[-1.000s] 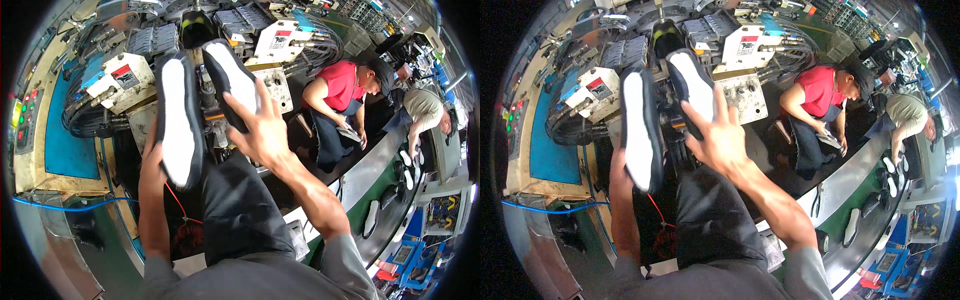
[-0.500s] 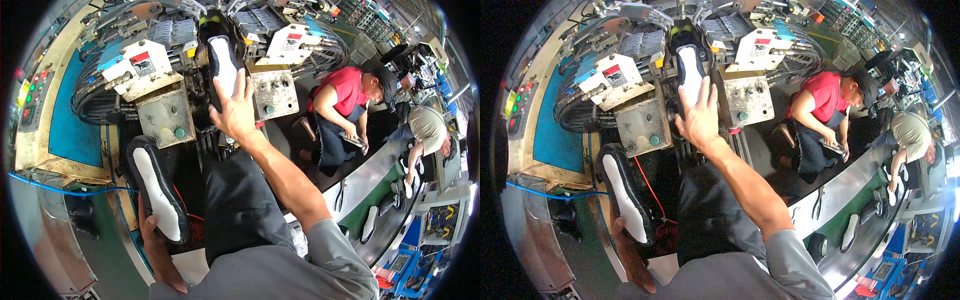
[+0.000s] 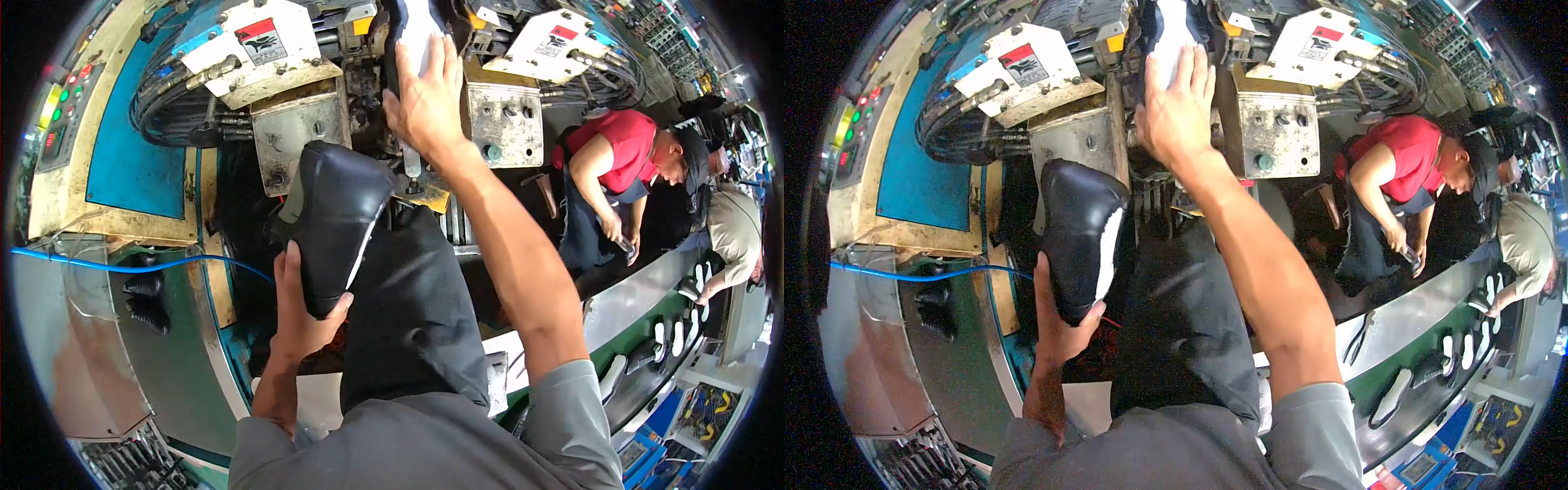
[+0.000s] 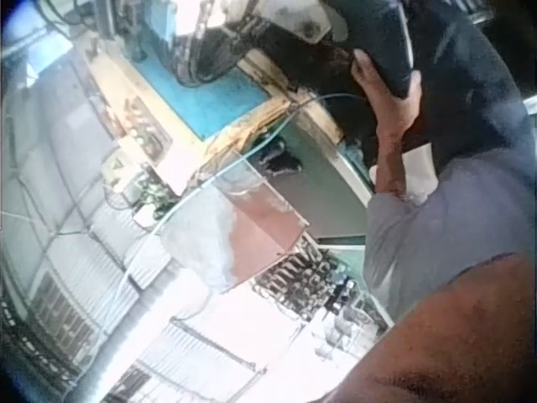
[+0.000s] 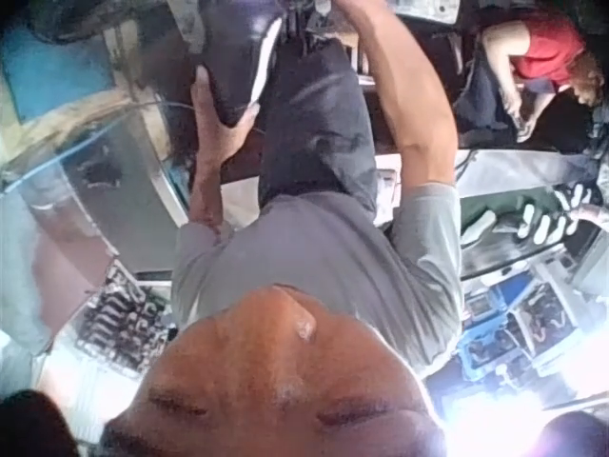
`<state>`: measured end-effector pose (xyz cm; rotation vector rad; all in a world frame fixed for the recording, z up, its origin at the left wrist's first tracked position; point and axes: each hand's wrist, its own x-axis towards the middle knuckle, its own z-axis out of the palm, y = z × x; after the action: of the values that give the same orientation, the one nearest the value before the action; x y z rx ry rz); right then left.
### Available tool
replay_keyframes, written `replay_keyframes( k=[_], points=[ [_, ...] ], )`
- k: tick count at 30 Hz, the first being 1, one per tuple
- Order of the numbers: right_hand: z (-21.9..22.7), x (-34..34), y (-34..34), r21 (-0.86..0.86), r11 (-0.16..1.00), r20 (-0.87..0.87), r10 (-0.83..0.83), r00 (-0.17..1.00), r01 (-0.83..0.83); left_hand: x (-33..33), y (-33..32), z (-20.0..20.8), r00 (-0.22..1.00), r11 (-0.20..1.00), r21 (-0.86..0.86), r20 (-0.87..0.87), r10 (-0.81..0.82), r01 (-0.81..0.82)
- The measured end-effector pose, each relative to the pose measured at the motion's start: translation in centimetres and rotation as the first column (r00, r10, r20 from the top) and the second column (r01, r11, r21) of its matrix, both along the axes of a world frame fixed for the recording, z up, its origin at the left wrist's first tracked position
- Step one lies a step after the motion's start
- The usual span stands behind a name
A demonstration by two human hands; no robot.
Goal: Assembling shoe components and using industrial machinery on a production line.
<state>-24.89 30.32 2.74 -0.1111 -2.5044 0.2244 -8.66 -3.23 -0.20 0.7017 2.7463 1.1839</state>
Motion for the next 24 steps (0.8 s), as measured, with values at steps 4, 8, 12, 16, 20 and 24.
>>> replay_keyframes(
  k=[4,8,12,16,20,24],
  points=[
    [0.4,-4.4,2.0,0.059,0.998,-0.029,-0.023,0.999,0.025,-1.5,-1.0,-3.1,0.95,0.994,-0.101,-0.304,-0.075,0.047],
    [0.9,-7.3,2.6,0.232,0.964,-0.114,-0.107,0.988,0.131,-2.6,-1.8,-5.4,0.885,0.987,-0.143,-0.447,-0.128,0.07],
    [3.3,-8.1,2.0,0.289,0.942,0.014,-0.181,0.983,0.169,-1.2,-2.3,-6.3,0.955,0.986,-0.158,-0.296,0.003,-0.052],
    [5.9,-8.6,1.6,0.322,0.937,0.14,-0.191,0.972,0.138,1.5,-4.4,-7.8,0.972,0.96,-0.152,-0.047,0.23,-0.235],
    [4.3,-10.6,7.3,0.416,0.908,-0.007,-0.047,0.999,0.046,4.8,-7.8,-8.5,0.857,0.886,0.084,0.311,0.412,-0.456],
    [2.3,-7.7,8.0,0.327,0.922,-0.221,0.288,0.932,-0.207,10.2,-16.6,-12.5,0.49,0.438,0.263,0.669,0.56,-0.86]
  ],
)
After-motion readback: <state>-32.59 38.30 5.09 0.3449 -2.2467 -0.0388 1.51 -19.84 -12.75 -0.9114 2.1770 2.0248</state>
